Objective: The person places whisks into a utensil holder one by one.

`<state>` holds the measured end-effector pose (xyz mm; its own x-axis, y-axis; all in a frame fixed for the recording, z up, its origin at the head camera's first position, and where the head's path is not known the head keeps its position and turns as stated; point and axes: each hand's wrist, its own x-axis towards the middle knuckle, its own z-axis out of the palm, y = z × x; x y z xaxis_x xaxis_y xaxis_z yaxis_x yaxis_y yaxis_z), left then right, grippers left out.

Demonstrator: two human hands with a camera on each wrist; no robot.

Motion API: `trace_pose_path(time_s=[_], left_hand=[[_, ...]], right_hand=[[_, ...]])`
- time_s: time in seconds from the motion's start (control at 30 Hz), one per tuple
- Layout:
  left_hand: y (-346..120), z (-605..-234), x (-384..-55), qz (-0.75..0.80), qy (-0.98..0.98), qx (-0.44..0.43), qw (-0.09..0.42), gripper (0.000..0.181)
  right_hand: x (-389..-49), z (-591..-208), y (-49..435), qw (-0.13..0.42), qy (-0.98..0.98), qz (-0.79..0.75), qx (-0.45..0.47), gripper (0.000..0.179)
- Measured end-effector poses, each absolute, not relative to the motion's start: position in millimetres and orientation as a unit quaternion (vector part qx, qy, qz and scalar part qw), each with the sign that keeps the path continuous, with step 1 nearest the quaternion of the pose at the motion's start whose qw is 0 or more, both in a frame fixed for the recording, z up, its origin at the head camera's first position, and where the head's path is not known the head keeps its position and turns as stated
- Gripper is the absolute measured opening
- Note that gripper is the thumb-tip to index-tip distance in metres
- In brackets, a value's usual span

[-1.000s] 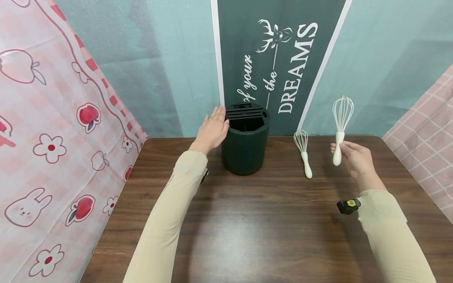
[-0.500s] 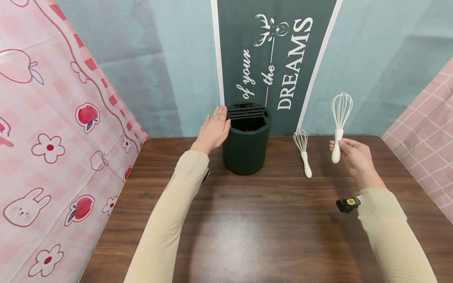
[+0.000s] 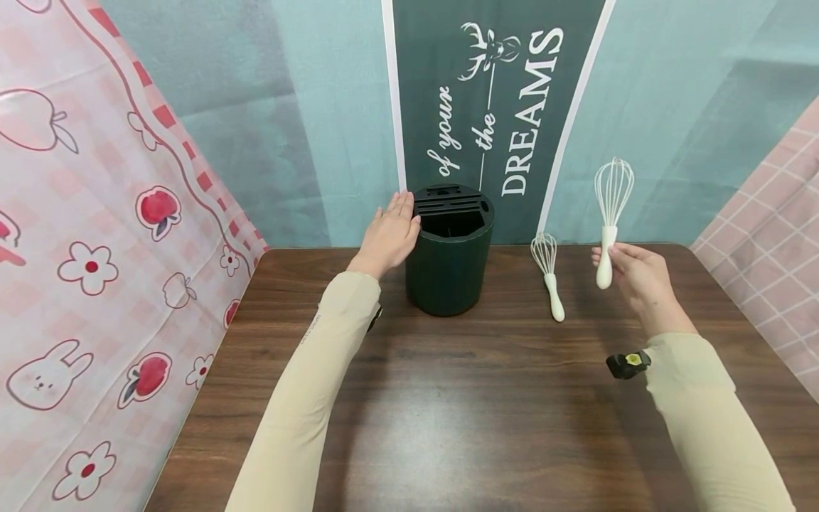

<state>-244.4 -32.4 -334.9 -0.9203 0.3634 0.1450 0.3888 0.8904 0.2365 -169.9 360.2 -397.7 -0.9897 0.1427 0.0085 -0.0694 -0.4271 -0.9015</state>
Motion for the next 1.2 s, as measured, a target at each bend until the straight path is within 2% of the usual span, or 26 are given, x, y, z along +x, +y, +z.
trace_pose_path(time_s=[0.2,0.7,1.2], left_hand=[[-30,-334,-249,-0.133,-0.972,-0.189,0.051,0.056],[-36,-323,-305,-0.144,-0.963,-0.226,0.026,0.056],[-24,-320,-327,-0.137,-0.971,-0.198,0.005,0.057]], right_hand=[[-182,-391,360,0.065,-0.562,0.825,-0.02,0.019],[-218,-361,325,0.059,-0.546,0.833,-0.061,0.014],[-261,-349,325,0.035,-0.511,0.858,-0.032,0.016]])
